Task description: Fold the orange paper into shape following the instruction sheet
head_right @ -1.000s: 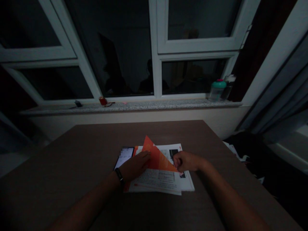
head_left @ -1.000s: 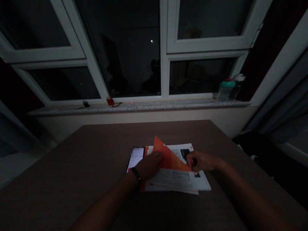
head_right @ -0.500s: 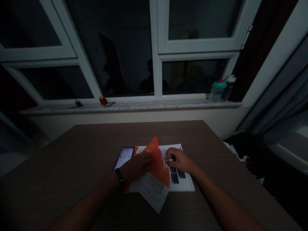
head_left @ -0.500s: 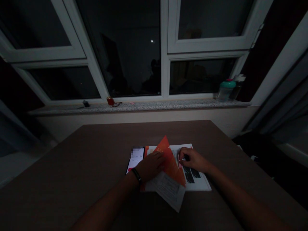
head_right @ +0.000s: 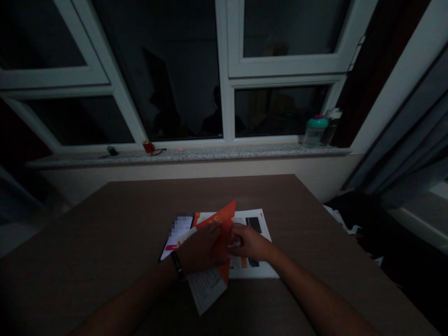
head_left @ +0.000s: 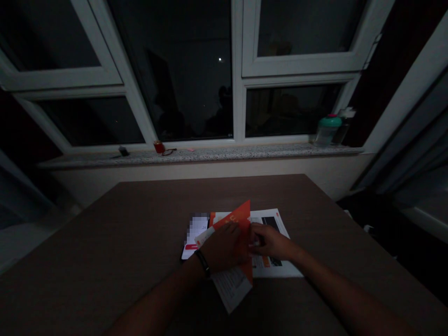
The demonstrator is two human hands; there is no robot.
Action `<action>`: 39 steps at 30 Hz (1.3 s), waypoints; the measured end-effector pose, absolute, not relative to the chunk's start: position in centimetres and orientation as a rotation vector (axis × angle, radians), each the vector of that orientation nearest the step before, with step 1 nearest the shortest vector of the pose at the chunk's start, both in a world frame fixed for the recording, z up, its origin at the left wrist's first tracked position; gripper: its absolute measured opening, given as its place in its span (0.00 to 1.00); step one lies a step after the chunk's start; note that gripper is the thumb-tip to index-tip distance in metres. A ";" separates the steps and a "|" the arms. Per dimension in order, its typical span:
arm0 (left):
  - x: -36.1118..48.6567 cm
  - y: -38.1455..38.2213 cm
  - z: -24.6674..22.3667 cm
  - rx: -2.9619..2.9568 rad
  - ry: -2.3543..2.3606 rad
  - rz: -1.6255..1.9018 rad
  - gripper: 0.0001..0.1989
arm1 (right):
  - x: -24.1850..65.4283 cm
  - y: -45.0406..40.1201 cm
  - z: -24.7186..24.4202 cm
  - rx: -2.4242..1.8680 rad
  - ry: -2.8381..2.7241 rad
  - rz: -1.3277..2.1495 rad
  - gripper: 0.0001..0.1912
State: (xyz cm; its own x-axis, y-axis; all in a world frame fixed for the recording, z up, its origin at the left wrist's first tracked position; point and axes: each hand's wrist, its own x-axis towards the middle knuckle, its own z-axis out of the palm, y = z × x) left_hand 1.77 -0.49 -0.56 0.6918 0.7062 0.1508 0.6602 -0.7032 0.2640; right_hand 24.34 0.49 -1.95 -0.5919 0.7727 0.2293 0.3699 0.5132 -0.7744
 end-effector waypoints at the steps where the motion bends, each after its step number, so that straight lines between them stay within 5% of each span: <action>1: 1.8 -0.5 -0.6 2.708 1.106 0.353 0.34 | 24.2 0.4 -1.9 -0.921 -2.208 0.943 0.11; 26: 1.6 -0.5 -1.3 2.766 1.089 0.282 0.38 | 24.1 1.5 -2.7 -0.920 -2.243 0.628 0.12; 39: 2.0 -0.1 -1.2 2.823 1.093 0.319 0.31 | 24.2 1.9 -2.8 -0.881 -2.243 0.737 0.11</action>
State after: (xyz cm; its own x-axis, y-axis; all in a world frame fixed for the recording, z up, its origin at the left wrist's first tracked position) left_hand 1.99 -0.08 -1.23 0.7210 0.6745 0.1589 0.6542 -0.7381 0.1650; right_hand 24.24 1.86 -2.82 -0.5913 0.7343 0.3335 0.3936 0.6237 -0.6754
